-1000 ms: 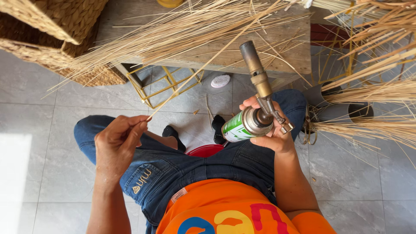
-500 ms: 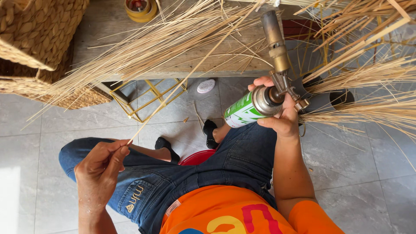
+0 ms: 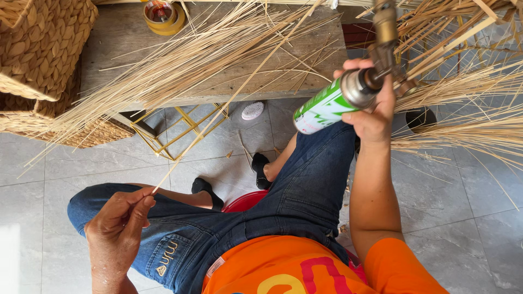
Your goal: The person sits on a low stool and uses a handheld blowtorch to heat thin bamboo strips one by one. They pick up each strip, apply the flame along its length, and place it back on the table. The process is repeated for multiple strips.
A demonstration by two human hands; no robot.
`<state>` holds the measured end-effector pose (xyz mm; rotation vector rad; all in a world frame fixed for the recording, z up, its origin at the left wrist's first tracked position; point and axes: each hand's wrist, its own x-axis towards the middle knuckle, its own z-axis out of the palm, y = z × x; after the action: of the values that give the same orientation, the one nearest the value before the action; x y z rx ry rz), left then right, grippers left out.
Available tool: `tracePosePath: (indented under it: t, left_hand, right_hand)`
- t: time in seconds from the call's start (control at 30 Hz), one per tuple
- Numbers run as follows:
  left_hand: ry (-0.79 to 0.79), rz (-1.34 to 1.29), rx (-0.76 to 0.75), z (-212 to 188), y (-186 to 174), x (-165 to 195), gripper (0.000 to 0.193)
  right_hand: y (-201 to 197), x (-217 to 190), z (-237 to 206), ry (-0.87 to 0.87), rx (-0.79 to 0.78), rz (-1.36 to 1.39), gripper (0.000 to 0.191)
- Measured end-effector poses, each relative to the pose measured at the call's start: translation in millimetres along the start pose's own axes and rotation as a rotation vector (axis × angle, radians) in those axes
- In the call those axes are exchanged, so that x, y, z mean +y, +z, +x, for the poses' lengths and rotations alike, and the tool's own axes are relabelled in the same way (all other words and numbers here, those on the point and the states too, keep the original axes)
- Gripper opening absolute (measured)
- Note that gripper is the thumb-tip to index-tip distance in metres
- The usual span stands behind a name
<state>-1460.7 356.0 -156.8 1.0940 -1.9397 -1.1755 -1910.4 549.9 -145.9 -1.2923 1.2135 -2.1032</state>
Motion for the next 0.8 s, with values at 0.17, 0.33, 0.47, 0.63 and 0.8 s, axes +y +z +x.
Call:
tracePosePath:
  t: [0.17, 0.33, 0.47, 0.63, 0.8]
  left_hand:
    - [0.011, -0.023, 0.001, 0, -1, 2, 0.017]
    - [0.033, 0.017, 0.010, 3, 0, 16, 0.017]
    - [0.038, 0.083, 0.010, 9, 1, 26, 0.017]
    - [0.084, 0.019, 0.008, 24, 5, 33, 0.016]
    - [0.167, -0.001, 0.014, 36, 11, 39, 0.016]
  right_hand:
    - [-21, -1, 20, -0.062, 0.022, -0.023, 0.080]
    - [-36, -1, 31, -0.056, 0.038, 0.019, 0.079]
    - [-27, 0, 21, 0.002, -0.008, 0.021, 0.080]
    - [11, 5, -9, 0.107, -0.136, 0.058, 0.079]
    - [50, 12, -35, 0.216, -0.311, 0.127, 0.079]
